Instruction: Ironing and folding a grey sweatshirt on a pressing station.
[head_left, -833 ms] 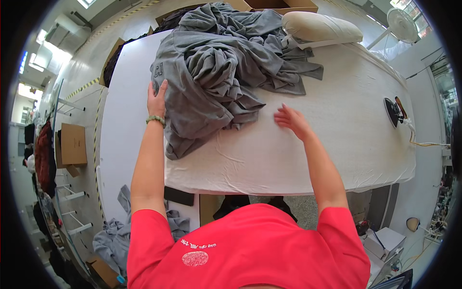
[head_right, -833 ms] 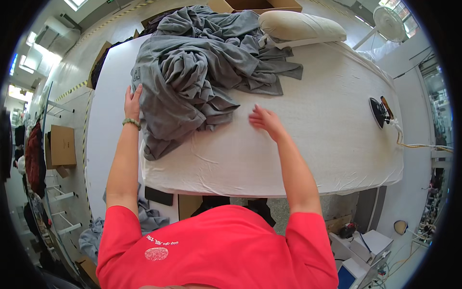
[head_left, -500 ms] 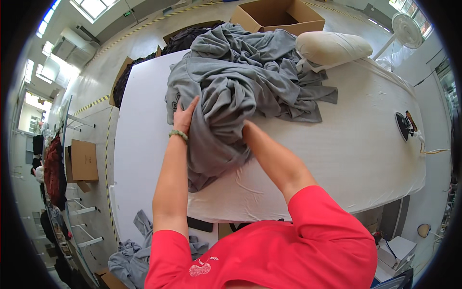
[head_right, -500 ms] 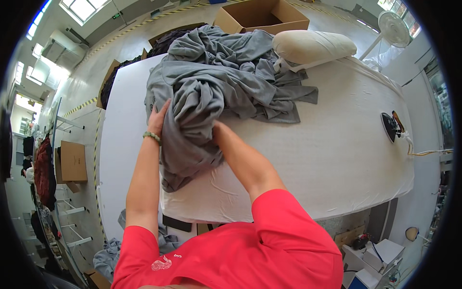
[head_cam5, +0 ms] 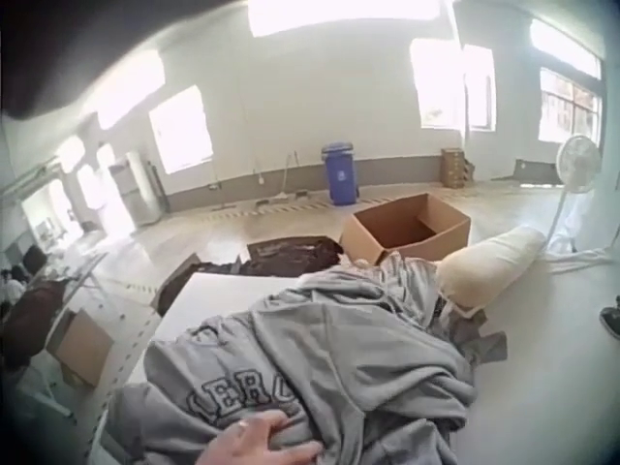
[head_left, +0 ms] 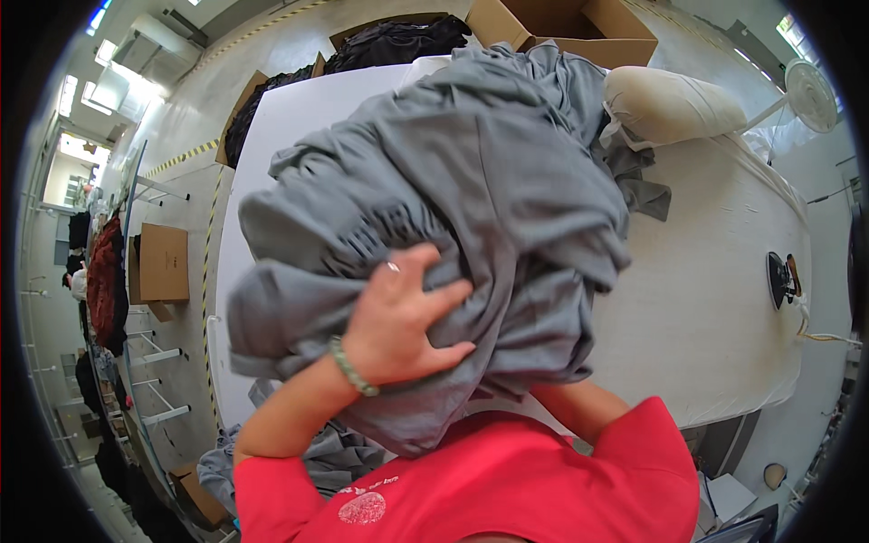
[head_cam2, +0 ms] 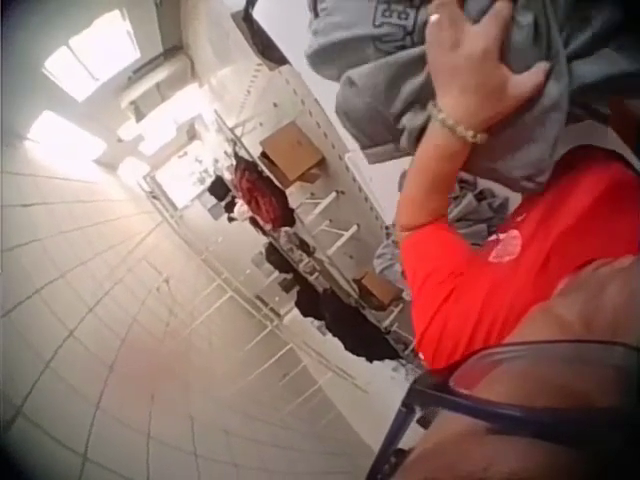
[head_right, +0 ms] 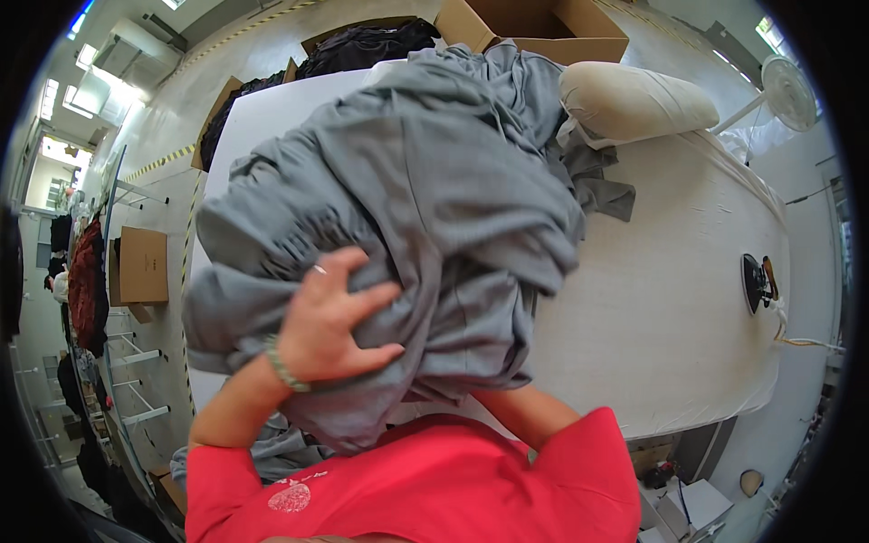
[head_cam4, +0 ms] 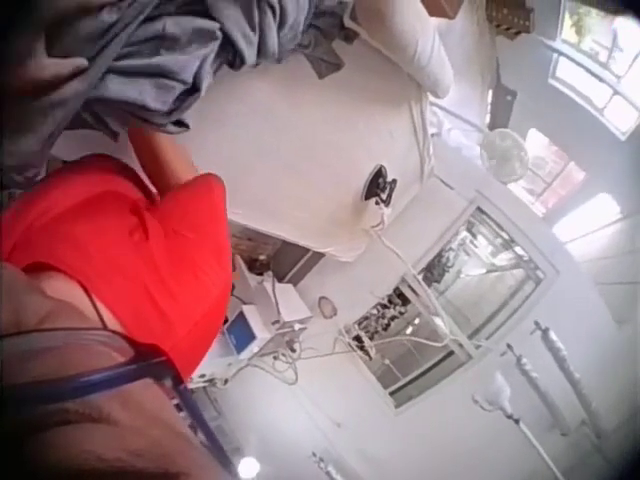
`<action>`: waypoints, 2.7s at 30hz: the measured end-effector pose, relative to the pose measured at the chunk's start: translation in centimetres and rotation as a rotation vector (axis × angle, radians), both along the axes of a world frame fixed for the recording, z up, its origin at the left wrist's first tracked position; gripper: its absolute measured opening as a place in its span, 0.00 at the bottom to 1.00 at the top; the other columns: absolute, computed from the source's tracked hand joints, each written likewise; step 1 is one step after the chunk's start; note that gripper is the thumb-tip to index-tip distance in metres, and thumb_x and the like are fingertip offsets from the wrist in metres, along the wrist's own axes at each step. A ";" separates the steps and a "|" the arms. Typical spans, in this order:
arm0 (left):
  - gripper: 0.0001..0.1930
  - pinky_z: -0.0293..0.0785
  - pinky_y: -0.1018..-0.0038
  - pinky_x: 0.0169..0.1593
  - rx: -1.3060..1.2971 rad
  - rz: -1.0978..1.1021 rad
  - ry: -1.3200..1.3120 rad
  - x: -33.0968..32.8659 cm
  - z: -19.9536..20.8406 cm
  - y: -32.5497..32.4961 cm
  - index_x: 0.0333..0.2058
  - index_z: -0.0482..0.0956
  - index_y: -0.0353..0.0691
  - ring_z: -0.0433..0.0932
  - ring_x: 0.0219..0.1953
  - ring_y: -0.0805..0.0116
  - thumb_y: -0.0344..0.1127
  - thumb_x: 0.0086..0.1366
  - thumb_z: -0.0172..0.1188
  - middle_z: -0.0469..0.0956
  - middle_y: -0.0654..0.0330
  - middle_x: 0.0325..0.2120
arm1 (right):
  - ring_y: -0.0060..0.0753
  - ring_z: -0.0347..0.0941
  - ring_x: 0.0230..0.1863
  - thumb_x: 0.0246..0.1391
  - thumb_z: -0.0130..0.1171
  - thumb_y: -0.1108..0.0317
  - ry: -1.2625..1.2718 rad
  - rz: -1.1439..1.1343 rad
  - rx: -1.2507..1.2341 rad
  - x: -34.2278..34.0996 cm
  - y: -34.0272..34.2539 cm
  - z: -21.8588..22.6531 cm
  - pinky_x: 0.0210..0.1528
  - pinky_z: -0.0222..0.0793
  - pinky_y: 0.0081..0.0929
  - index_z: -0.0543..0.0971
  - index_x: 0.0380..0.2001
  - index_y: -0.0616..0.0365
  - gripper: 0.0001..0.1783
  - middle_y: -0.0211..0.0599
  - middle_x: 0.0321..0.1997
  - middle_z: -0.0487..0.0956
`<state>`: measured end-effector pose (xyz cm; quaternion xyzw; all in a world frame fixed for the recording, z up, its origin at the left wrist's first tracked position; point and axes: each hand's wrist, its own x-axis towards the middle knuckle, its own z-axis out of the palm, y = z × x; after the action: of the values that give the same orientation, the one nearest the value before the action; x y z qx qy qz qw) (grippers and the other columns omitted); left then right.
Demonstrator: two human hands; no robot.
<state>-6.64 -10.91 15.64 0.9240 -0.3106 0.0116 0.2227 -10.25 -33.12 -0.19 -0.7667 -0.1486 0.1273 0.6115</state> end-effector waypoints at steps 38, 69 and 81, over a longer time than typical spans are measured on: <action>0.33 0.59 0.43 0.73 -0.180 0.535 -0.288 -19.7 -12.3 -8.2 0.62 0.75 0.42 0.65 0.71 0.43 0.39 0.57 0.71 0.70 0.46 0.65 | 0.18 0.73 0.29 0.72 0.56 0.55 -0.535 -1.071 -0.388 -1.8 -34.3 27.3 0.34 0.70 0.22 0.87 0.49 0.54 0.18 0.26 0.30 0.81; 0.15 0.78 0.51 0.53 0.264 1.100 -0.019 9.2 -15.0 -28.5 0.44 0.83 0.39 0.83 0.50 0.43 0.45 0.71 0.61 0.83 0.45 0.43 | 0.39 0.84 0.36 0.63 0.66 0.61 0.541 -0.813 -0.646 -47.8 -68.8 -1.7 0.42 0.78 0.37 0.84 0.52 0.58 0.18 0.45 0.34 0.86; 0.04 0.69 0.75 0.36 -0.527 0.014 -0.122 -15.4 7.3 -57.2 0.36 0.76 0.37 0.71 0.32 0.73 0.27 0.73 0.63 0.74 0.60 0.33 | 0.48 0.80 0.53 0.68 0.61 0.66 -0.297 -0.732 -0.917 -20.3 -89.6 2.1 0.58 0.74 0.39 0.82 0.55 0.59 0.16 0.45 0.50 0.84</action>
<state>-22.08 -68.08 22.97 0.8338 -0.3032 0.1491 0.4365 -30.51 -122.70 1.89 -0.9630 0.1112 -0.1487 0.1954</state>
